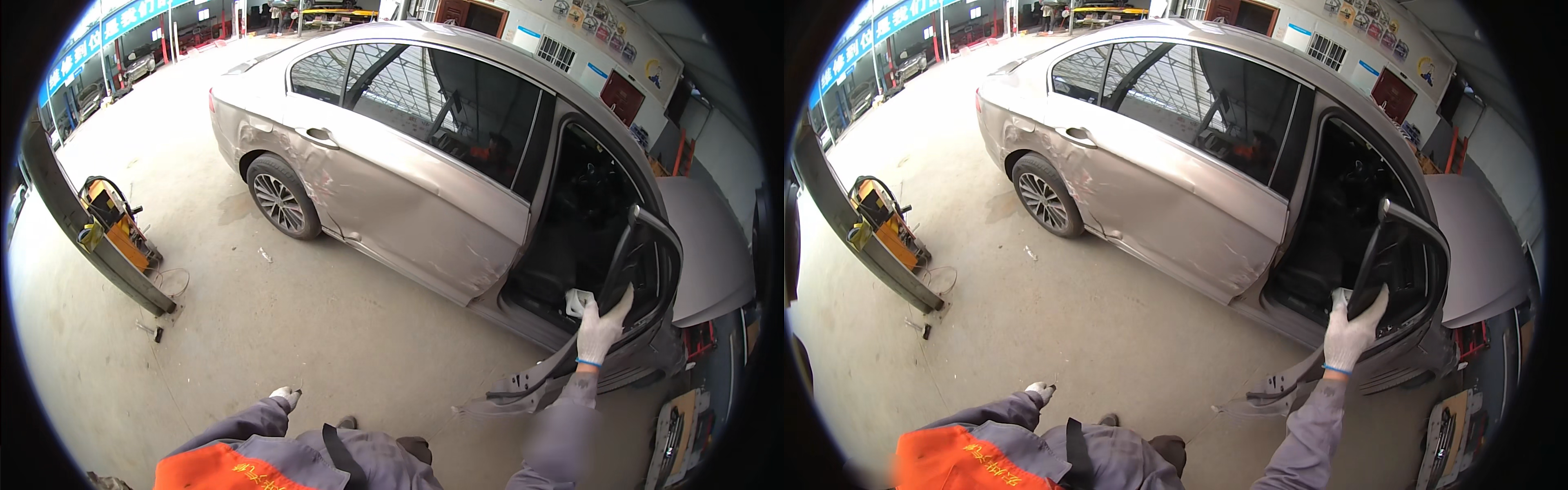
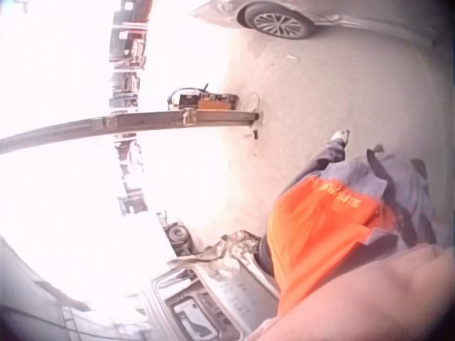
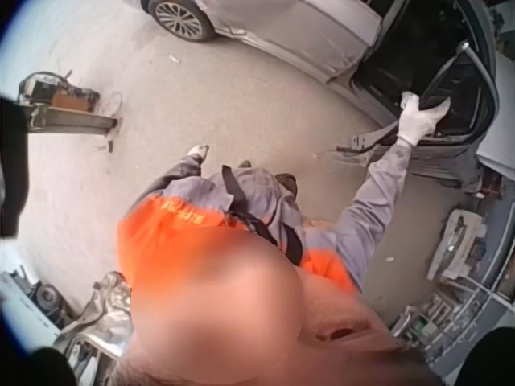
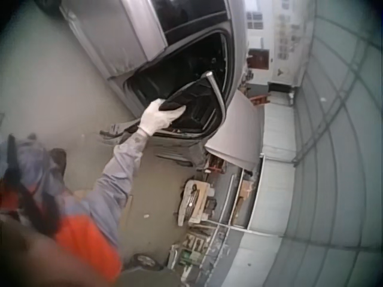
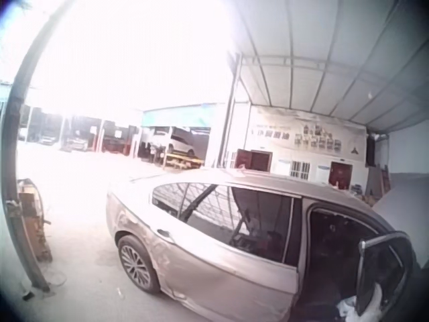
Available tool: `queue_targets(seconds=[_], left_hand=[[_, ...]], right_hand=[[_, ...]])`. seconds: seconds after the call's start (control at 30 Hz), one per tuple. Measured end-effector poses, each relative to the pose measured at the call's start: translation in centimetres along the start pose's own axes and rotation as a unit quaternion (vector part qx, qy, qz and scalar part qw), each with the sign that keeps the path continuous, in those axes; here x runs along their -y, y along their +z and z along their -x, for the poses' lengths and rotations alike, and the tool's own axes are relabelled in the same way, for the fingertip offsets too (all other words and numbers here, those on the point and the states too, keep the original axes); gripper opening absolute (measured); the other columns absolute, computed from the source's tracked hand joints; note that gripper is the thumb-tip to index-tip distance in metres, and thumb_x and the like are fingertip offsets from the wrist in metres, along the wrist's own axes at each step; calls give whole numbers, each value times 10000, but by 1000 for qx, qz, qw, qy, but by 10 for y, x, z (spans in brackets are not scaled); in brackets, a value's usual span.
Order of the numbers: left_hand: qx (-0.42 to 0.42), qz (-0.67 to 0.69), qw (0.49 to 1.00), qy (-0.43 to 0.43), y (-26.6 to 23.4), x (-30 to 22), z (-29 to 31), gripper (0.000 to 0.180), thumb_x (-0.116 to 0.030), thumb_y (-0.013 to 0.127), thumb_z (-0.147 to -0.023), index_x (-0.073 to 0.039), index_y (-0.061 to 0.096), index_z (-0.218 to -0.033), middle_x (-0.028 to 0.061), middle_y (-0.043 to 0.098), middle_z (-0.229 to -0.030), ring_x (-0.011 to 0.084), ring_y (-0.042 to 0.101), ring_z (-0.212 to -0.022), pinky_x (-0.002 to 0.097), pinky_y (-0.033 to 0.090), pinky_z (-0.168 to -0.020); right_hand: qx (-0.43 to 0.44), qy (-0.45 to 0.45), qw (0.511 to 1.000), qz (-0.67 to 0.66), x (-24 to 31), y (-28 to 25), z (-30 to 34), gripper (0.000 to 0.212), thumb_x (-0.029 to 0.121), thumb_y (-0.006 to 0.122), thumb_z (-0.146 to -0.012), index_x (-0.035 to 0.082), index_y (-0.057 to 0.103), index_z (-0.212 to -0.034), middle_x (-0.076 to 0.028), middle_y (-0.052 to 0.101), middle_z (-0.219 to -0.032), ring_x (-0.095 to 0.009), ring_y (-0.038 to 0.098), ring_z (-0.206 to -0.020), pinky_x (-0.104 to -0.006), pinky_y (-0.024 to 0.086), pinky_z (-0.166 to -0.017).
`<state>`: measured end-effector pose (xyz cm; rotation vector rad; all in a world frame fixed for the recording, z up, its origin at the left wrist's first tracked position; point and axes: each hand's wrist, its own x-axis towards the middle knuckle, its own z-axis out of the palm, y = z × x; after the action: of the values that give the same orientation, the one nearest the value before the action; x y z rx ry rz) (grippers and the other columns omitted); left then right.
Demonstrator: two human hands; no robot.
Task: The person installs a rubber weather seal onto the perimeter of a car door using a small metal pry tool. They carefully press the seal into place along the door frame, working around the edges and corners, then close the door to check the fit.
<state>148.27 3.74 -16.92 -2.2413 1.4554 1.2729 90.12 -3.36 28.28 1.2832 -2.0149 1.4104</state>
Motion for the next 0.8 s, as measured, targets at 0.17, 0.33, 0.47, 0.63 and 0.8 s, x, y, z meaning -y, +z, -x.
queue_targets(seconds=[0.17,0.33,0.47,0.63,0.8], left_hand=[[-4,35,999,24,5,-42,-20,607,-550,516,-950,-11,704,-1159,262,685,-1180,432,630,-1156,473,486,-996],[-6,-8,1000,4,8,-75,-33,603,-545,517,-943,-21,701,-1176,264,681,-1194,431,629,-1165,470,483,-1003],[-9,-89,996,9,-7,-92,-68,575,-529,522,-940,-28,733,-1124,258,698,-1155,407,655,-1134,467,506,-981],[-111,-14,993,35,-13,-173,-92,545,-498,546,-946,10,737,-991,234,734,-1004,391,692,-1026,469,520,-919],[-133,121,979,95,14,-285,-78,509,-473,572,-947,12,722,-907,237,731,-927,399,695,-940,464,521,-836]], right_hand=[[0,-58,998,21,-20,51,-38,852,93,723,-768,-37,318,-1507,-272,438,-1489,-422,461,-1370,-440,386,-1146],[-1,-59,997,-52,-29,56,-43,864,93,753,-731,-80,352,-1476,-310,477,-1432,-410,499,-1330,-445,416,-1109],[-47,-135,990,-9,-41,95,-65,893,186,807,-691,-81,391,-1435,-301,521,-1343,-448,530,-1247,-493,447,-1056],[1,-102,994,25,-53,158,-114,1007,382,832,-711,-56,324,-1463,-288,499,-1354,-457,556,-1185,-548,479,-1007],[104,-98,966,-215,-116,207,-175,781,359,743,-890,-67,381,-1437,-321,489,-1404,-463,533,-1291,-488,499,-1040]])
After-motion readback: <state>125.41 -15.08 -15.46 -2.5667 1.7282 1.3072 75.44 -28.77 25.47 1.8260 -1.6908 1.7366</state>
